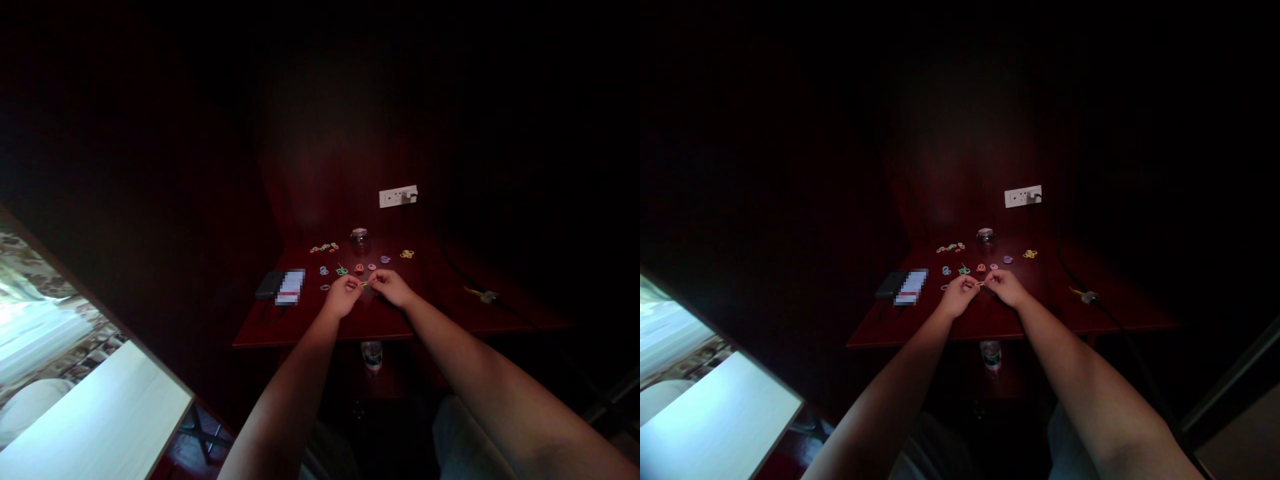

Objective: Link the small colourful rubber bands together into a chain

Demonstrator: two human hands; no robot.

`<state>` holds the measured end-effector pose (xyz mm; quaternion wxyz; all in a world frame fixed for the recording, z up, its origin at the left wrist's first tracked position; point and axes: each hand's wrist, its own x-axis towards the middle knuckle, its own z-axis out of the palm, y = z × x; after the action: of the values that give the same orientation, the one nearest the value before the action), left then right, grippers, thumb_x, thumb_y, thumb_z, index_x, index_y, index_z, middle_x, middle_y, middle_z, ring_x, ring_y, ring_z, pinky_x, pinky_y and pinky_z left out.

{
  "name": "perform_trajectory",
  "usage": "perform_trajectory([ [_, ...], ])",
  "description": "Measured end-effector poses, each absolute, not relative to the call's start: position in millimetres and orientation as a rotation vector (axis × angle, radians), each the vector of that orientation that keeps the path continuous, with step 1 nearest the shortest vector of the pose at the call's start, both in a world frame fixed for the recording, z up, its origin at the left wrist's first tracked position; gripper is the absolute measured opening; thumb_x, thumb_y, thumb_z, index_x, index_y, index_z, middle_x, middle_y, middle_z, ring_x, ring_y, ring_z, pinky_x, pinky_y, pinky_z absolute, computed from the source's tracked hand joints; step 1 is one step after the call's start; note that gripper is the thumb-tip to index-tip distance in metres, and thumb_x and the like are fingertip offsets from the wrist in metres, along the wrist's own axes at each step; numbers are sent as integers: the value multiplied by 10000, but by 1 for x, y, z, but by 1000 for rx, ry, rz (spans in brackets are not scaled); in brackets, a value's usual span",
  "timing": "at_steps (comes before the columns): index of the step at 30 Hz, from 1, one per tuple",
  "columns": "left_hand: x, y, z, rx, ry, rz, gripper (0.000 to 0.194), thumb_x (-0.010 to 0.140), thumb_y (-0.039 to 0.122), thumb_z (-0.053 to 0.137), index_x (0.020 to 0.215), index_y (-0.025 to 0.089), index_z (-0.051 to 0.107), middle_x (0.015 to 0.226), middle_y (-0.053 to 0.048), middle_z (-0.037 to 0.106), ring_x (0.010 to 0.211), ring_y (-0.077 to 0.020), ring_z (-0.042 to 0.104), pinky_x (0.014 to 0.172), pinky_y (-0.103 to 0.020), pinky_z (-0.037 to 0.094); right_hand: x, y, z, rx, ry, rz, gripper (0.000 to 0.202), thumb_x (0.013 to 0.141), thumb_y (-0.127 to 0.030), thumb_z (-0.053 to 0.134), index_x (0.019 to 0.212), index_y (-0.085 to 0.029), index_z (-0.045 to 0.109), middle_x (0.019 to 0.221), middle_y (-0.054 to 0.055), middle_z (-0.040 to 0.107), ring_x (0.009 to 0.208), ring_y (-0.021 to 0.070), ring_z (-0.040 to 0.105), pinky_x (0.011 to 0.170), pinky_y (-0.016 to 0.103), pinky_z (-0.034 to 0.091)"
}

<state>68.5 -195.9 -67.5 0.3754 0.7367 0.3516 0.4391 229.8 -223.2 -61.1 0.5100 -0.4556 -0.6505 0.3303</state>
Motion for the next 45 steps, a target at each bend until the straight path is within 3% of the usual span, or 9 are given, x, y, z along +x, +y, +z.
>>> perform_trajectory([
  [15,66,-195,-70,1915,901,1084,170,697,285,596,750,129,554,610,0,556,543,-78,500,522,-184,384,225,-223,-64,-1031,-1559,845,226,674,-371,601,674,-155,535,500,-40,471,455,82,418,455,210,307],
  [24,65,-195,-69,1938,911,1101,162,680,258,613,760,132,551,692,-30,600,617,-105,549,550,-194,396,224,-225,-59,-1070,-1571,810,284,633,-408,636,633,-151,516,485,-53,439,444,67,367,447,201,265],
  [33,64,-197,-67,1949,925,1069,198,679,309,611,711,138,519,550,30,498,493,-66,441,476,-170,314,225,-220,-63,-1048,-1616,812,255,654,-369,623,634,-146,500,494,-50,438,446,63,361,436,192,255],
  [45,66,-196,-69,1943,885,1028,209,675,318,615,713,142,508,570,33,486,498,-61,409,472,-170,292,225,-222,-60,-1035,-1605,866,241,659,-362,628,649,-147,519,484,-39,482,450,79,428,453,200,310],
])
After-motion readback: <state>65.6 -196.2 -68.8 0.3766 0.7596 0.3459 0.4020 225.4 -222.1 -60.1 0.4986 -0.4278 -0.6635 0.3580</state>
